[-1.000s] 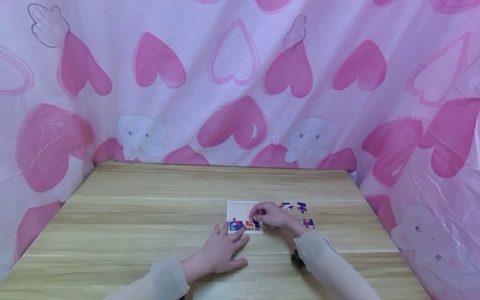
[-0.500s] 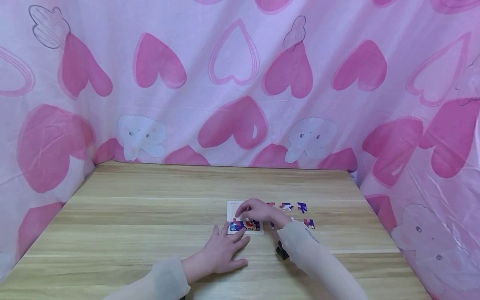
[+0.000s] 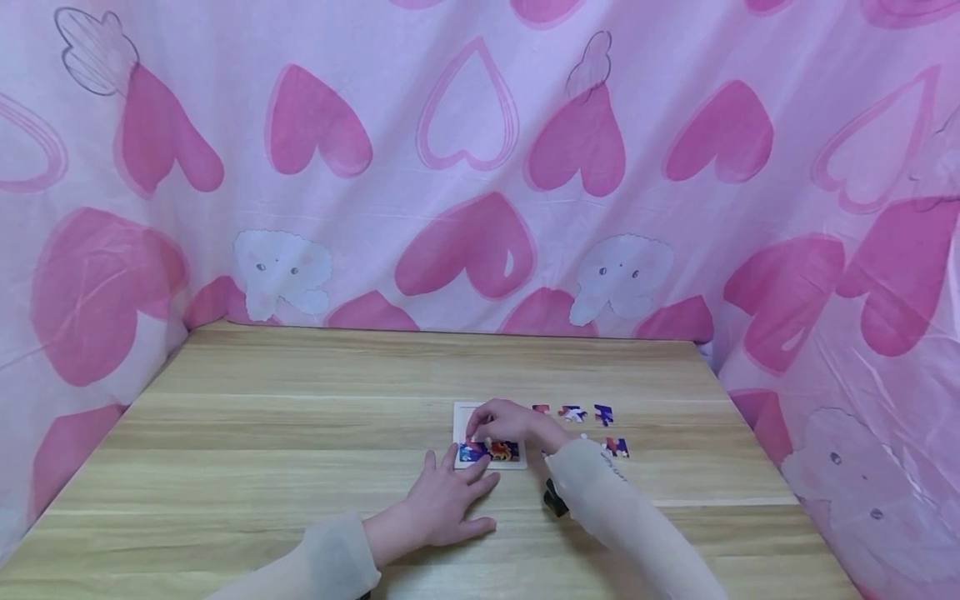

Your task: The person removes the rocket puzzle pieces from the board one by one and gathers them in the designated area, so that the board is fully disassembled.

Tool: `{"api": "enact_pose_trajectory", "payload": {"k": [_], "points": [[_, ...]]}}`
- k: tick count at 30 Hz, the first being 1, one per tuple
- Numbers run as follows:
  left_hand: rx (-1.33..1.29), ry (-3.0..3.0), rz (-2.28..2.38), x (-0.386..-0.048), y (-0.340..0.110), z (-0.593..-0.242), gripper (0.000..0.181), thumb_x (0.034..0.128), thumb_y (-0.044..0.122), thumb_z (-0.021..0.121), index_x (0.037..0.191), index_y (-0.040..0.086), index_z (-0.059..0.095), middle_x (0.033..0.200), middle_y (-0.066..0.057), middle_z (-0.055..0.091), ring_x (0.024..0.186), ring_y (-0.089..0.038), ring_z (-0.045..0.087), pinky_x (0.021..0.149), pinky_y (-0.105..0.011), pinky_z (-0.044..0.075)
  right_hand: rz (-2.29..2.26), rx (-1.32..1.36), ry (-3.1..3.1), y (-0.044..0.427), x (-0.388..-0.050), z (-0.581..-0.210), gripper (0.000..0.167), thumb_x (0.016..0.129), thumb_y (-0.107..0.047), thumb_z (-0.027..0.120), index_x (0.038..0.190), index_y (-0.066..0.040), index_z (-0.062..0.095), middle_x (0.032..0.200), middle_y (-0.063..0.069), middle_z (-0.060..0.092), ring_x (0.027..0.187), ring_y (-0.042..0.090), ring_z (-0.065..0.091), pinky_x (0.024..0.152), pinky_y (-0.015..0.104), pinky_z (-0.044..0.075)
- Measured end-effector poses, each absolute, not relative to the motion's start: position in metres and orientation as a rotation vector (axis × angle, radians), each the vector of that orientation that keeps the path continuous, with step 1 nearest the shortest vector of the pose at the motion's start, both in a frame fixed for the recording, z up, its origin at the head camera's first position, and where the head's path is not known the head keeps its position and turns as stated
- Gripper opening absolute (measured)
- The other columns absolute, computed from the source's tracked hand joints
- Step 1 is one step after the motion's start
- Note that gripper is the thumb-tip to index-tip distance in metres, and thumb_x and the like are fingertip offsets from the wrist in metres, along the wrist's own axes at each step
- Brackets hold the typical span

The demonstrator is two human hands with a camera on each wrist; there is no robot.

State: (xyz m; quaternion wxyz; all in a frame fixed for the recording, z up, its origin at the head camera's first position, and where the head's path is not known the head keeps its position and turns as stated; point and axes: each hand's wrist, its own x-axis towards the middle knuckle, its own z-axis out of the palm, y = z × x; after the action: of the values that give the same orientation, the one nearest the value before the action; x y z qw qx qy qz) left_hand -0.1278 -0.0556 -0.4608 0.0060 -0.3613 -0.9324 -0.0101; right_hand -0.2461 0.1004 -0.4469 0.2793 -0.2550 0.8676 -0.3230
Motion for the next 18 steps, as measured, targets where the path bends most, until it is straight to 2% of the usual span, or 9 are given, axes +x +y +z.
{"api": "enact_pose_trajectory", "payload": {"k": [9,18], "points": [[-1.125,-2.912,-0.009,-0.1274,-0.0552,-0.4596,0.062,0.0819,0.065,0.034,0.130,0.027,0.045,0.135,0.000,0.038,0.112,-0.047,0.037,0.078,-0.063,0.032,-0.938,-0.679,2.284,0.0988,-0.2467,-0.4501,0.002,0.084,-0.014,0.059,0.086,-0.015,0.061,0.079,-0.003,0.060,0.076,0.013,0.053,0.074,0.032,0.039],[-1.127,-2.909,-0.019,-0.1277,-0.0554,-0.4606,0.062,0.0818,0.065,0.034,0.130,0.027,0.045,0.135,-0.001,0.038,0.112,-0.047,0.037,0.078,-0.063,0.033,-1.017,-0.669,2.254,0.1000,-0.2473,-0.4528,0.003,0.084,-0.015,0.060,0.086,-0.013,0.060,0.078,-0.001,0.062,0.074,0.015,0.055,0.074,0.033,0.040]]}}
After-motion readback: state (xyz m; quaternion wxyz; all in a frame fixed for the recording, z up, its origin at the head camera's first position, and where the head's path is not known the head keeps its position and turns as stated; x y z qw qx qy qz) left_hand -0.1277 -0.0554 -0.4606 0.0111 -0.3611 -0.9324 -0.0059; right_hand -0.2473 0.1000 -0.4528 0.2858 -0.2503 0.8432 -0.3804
